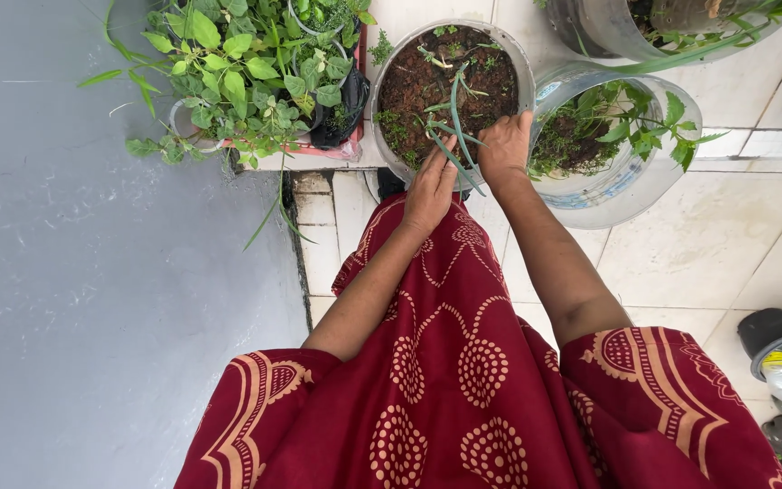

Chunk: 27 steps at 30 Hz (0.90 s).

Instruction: Remove weeds and dead leaves from potted plants.

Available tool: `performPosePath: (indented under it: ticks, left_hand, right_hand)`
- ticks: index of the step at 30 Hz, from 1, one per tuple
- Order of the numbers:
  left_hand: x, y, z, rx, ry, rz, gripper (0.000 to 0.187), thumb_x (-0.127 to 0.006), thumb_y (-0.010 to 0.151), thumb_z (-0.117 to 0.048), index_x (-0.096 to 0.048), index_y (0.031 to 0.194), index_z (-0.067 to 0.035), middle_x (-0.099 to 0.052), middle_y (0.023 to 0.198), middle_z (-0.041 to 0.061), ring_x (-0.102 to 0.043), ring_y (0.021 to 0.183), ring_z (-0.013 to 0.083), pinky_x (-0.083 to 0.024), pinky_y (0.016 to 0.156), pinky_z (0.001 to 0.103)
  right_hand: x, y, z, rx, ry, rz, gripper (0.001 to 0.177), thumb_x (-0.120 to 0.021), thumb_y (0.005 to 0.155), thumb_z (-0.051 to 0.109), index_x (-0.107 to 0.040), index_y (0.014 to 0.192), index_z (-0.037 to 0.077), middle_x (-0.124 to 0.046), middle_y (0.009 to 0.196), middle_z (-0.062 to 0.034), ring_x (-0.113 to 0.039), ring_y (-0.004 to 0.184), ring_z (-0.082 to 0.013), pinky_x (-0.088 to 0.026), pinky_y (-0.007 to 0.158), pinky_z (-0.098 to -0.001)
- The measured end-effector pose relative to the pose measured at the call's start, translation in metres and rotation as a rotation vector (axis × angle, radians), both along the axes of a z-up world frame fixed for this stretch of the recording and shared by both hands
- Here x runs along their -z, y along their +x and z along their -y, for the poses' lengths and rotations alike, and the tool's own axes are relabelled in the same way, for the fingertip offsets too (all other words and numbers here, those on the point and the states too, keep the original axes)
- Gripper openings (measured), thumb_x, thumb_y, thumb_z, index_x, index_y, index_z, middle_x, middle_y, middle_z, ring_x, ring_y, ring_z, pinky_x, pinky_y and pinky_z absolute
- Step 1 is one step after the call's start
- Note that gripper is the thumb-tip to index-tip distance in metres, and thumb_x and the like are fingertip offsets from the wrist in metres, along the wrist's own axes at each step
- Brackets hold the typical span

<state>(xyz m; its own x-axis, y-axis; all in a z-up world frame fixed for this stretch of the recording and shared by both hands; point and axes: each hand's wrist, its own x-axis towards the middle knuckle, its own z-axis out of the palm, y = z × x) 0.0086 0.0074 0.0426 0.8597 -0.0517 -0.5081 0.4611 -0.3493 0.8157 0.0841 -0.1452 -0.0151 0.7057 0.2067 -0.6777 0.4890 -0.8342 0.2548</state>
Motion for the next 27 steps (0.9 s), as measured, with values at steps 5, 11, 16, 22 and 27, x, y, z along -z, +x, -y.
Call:
performPosePath:
  ticks: [5, 11, 16, 22, 27]
  left_hand:
    - [0.007, 0.001, -0.002, 0.024, 0.018, 0.028, 0.053, -0.037, 0.113, -0.041, -0.043, 0.158, -0.016, -0.043, 0.163, 0.018, -0.042, 0.151, 0.0366, -0.039, 0.121, 0.044]
    - [0.008, 0.003, -0.002, 0.049, 0.038, -0.011, 0.053, -0.036, 0.111, -0.041, -0.043, 0.158, -0.016, -0.042, 0.163, 0.017, -0.042, 0.15, 0.0357, -0.039, 0.12, 0.044]
    - [0.012, 0.001, -0.002, 0.053, 0.031, 0.023, 0.053, -0.036, 0.113, -0.04, -0.043, 0.159, -0.015, -0.042, 0.164, 0.016, -0.043, 0.151, 0.035, -0.04, 0.122, 0.044]
    - [0.009, 0.003, -0.005, 0.04, 0.03, 0.003, 0.051, -0.038, 0.112, -0.037, -0.043, 0.157, -0.015, -0.043, 0.163, 0.017, -0.043, 0.15, 0.035, -0.04, 0.12, 0.044]
    - [0.01, 0.005, -0.007, 0.046, 0.024, 0.038, 0.052, -0.04, 0.111, -0.035, -0.042, 0.159, -0.015, -0.043, 0.163, 0.017, -0.042, 0.151, 0.0358, -0.039, 0.121, 0.044]
  right_hand:
    - [0.001, -0.005, 0.004, 0.021, 0.072, 0.026, 0.022, -0.061, 0.096, 0.026, -0.082, 0.098, 0.022, -0.072, 0.095, -0.0076, -0.065, 0.1, -0.0263, -0.027, 0.102, -0.051]
    - [0.0, -0.013, 0.009, 0.07, 0.202, 0.125, 0.017, -0.064, 0.091, 0.019, -0.081, 0.091, 0.014, -0.069, 0.092, -0.0085, -0.063, 0.097, -0.0253, -0.03, 0.102, -0.0478]
    - [-0.004, -0.011, 0.014, 0.112, 0.348, 0.266, 0.012, -0.064, 0.087, 0.013, -0.076, 0.087, 0.009, -0.068, 0.091, -0.0092, -0.063, 0.095, -0.0256, -0.034, 0.099, -0.0461]
    - [0.02, -0.007, 0.016, 0.0, 0.438, 0.322, 0.011, -0.062, 0.093, 0.012, -0.07, 0.098, 0.009, -0.067, 0.086, -0.0079, -0.063, 0.087, -0.0241, -0.035, 0.097, -0.0446]
    - [0.017, -0.002, 0.013, -0.052, 0.367, 0.257, 0.01, -0.061, 0.091, 0.013, -0.07, 0.091, 0.009, -0.069, 0.088, -0.0083, -0.064, 0.089, -0.0234, -0.036, 0.1, -0.0441]
